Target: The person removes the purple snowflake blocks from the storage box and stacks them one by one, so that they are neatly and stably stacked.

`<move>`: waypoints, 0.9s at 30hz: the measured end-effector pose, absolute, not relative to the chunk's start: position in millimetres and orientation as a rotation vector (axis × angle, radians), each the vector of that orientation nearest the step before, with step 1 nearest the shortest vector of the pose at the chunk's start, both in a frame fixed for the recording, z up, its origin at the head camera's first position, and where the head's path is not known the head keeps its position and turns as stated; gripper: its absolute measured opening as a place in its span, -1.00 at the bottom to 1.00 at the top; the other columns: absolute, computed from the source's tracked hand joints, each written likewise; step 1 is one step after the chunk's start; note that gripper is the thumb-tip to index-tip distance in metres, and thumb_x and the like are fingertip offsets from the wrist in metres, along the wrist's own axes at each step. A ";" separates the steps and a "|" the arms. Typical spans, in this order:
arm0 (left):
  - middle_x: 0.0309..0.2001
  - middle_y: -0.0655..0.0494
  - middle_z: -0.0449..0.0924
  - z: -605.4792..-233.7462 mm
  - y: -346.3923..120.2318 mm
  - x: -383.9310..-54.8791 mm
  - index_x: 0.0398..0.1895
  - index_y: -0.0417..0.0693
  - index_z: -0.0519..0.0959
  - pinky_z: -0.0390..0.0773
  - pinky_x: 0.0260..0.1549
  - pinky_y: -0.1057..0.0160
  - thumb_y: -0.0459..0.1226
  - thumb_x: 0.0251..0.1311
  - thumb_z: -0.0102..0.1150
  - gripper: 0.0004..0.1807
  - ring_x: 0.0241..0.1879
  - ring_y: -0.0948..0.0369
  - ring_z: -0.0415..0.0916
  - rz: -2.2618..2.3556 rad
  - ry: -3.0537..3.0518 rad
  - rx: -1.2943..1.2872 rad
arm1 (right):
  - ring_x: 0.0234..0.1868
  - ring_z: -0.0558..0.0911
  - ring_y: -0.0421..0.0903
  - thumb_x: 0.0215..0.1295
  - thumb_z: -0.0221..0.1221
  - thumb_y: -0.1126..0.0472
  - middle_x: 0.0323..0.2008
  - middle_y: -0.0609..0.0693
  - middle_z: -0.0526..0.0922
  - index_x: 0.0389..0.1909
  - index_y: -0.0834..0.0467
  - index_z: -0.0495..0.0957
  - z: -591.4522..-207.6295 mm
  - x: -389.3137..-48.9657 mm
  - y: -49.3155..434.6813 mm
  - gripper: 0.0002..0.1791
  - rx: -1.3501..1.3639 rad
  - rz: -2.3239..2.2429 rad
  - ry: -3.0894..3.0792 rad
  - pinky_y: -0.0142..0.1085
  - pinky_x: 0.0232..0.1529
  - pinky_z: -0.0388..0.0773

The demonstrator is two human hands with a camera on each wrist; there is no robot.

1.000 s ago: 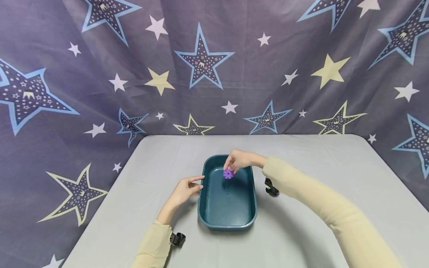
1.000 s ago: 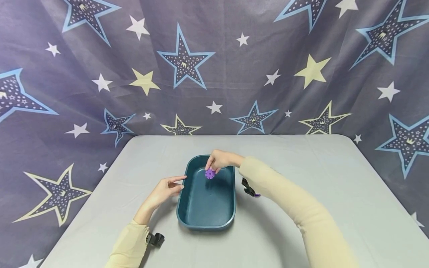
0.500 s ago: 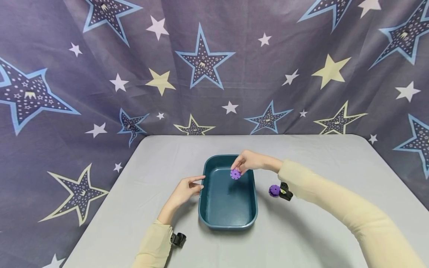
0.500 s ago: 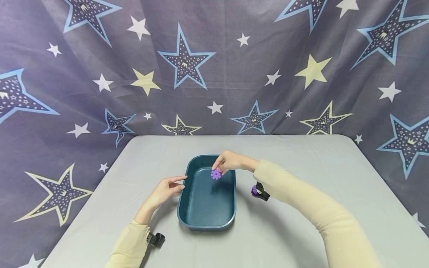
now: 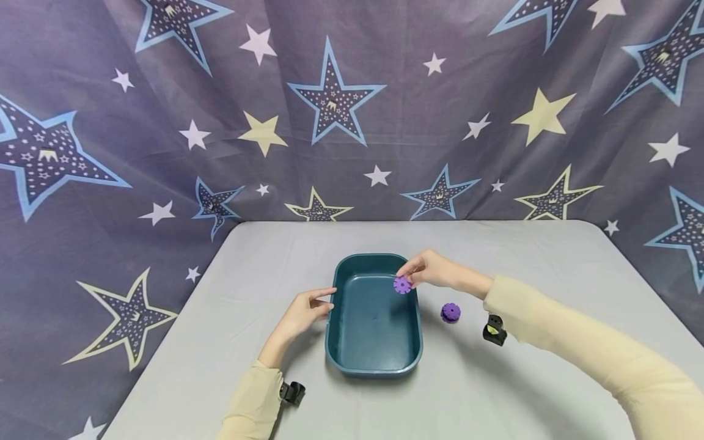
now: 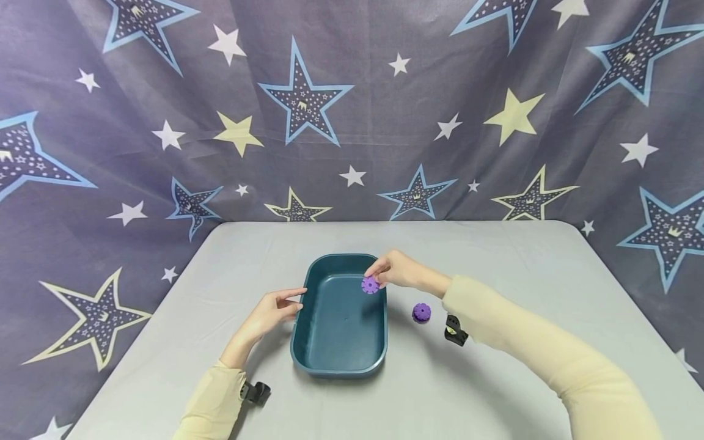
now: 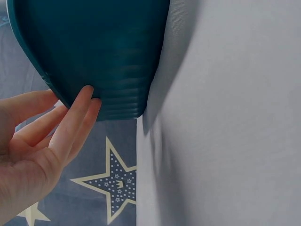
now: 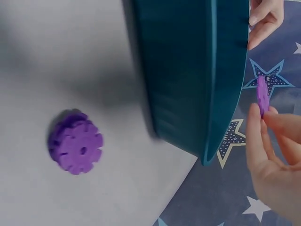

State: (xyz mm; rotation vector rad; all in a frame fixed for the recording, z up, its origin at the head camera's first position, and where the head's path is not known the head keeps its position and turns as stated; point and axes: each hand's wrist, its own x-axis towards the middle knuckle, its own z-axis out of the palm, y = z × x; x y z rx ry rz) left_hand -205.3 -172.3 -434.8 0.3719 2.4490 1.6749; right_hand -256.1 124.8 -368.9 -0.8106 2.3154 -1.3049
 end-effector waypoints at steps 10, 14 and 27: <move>-0.17 -0.37 0.51 -436.4 -173.1 -204.9 0.09 -0.40 0.36 0.59 -0.29 0.21 -0.46 0.12 0.03 -0.58 -0.23 -0.02 0.54 1.653 2.467 0.379 | -0.37 0.62 0.00 0.07 -0.06 0.58 -0.24 0.38 0.56 -0.20 0.56 0.48 -374.4 -245.3 146.6 -0.74 -0.693 -1.403 2.366 -0.21 -0.29 0.59; -0.17 -0.38 0.50 -436.6 -173.1 -204.8 0.09 -0.41 0.36 0.58 -0.29 0.20 -0.46 0.12 0.02 -0.59 -0.23 -0.02 0.54 1.662 2.457 0.376 | -0.40 0.61 -0.08 0.06 -0.07 0.58 -0.28 0.36 0.58 -0.20 0.57 0.48 -379.2 -241.5 155.0 -0.72 -0.632 -1.408 2.408 -0.26 -0.32 0.60; -0.19 -0.36 0.52 -437.5 -172.6 -207.5 0.08 -0.41 0.36 0.59 -0.30 0.21 -0.45 0.12 0.03 -0.58 -0.25 0.00 0.54 1.660 2.462 0.376 | -0.39 0.59 -0.07 0.05 -0.07 0.58 -0.35 0.35 0.58 -0.21 0.61 0.45 -389.4 -227.1 182.3 -0.72 -0.475 -1.463 2.444 -0.17 -0.28 0.58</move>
